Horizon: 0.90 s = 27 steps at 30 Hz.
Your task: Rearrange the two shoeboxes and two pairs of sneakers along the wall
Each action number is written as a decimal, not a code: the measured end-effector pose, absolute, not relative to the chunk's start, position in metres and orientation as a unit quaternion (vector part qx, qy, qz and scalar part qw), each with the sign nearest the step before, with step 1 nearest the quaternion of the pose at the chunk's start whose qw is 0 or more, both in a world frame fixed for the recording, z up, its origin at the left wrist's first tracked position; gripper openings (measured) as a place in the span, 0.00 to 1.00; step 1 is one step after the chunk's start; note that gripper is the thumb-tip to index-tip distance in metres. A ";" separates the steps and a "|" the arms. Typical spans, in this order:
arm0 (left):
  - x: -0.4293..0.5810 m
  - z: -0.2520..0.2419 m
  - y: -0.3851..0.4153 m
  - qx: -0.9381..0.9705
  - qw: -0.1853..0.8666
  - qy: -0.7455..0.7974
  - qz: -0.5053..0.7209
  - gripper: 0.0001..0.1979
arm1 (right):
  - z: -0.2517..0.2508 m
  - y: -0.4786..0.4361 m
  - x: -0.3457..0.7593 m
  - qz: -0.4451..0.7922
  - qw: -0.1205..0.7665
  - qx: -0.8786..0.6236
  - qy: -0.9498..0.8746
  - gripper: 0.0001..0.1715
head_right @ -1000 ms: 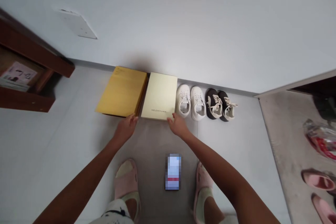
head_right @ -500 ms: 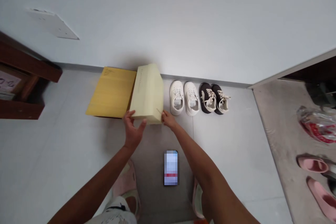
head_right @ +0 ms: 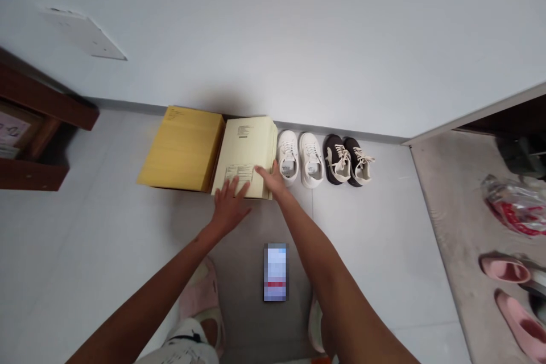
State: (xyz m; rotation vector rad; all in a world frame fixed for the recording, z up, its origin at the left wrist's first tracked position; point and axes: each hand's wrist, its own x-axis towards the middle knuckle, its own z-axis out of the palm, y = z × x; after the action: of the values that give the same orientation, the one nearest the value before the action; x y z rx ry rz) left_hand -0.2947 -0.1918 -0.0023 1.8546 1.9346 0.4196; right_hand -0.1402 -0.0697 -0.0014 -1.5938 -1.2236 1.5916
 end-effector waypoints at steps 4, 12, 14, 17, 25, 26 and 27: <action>-0.304 -0.013 -0.169 0.651 0.180 0.731 0.102 0.31 | -0.006 -0.059 -0.145 0.581 0.285 -0.603 -0.467 0.33; -0.287 0.017 -0.165 0.626 0.171 0.761 0.016 0.30 | 0.076 -0.036 -0.012 0.375 0.015 -0.619 -0.690 0.17; -0.276 0.034 -0.159 0.646 0.192 0.738 -0.009 0.30 | 0.088 -0.038 0.018 0.291 -0.076 -0.638 -0.709 0.16; -0.238 0.052 -0.134 0.733 0.270 0.624 0.001 0.31 | 0.079 -0.037 0.028 0.226 -0.145 -0.655 -0.706 0.17; -0.135 0.019 -0.041 0.600 0.381 0.702 -0.047 0.19 | 0.019 -0.020 -0.012 0.289 -0.094 -0.735 -0.606 0.16; -0.134 0.012 -0.039 0.584 0.385 0.714 -0.028 0.17 | 0.015 -0.018 -0.010 0.307 -0.070 -0.741 -0.593 0.15; -0.136 0.005 -0.039 0.566 0.388 0.727 0.004 0.17 | 0.012 -0.016 -0.004 0.323 -0.043 -0.746 -0.581 0.13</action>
State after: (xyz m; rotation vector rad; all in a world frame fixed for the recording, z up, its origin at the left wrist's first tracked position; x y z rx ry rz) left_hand -0.1356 -0.0385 0.0051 1.4411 1.8507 0.0105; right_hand -0.0044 -0.0161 0.0115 -2.4104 -1.8767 1.0445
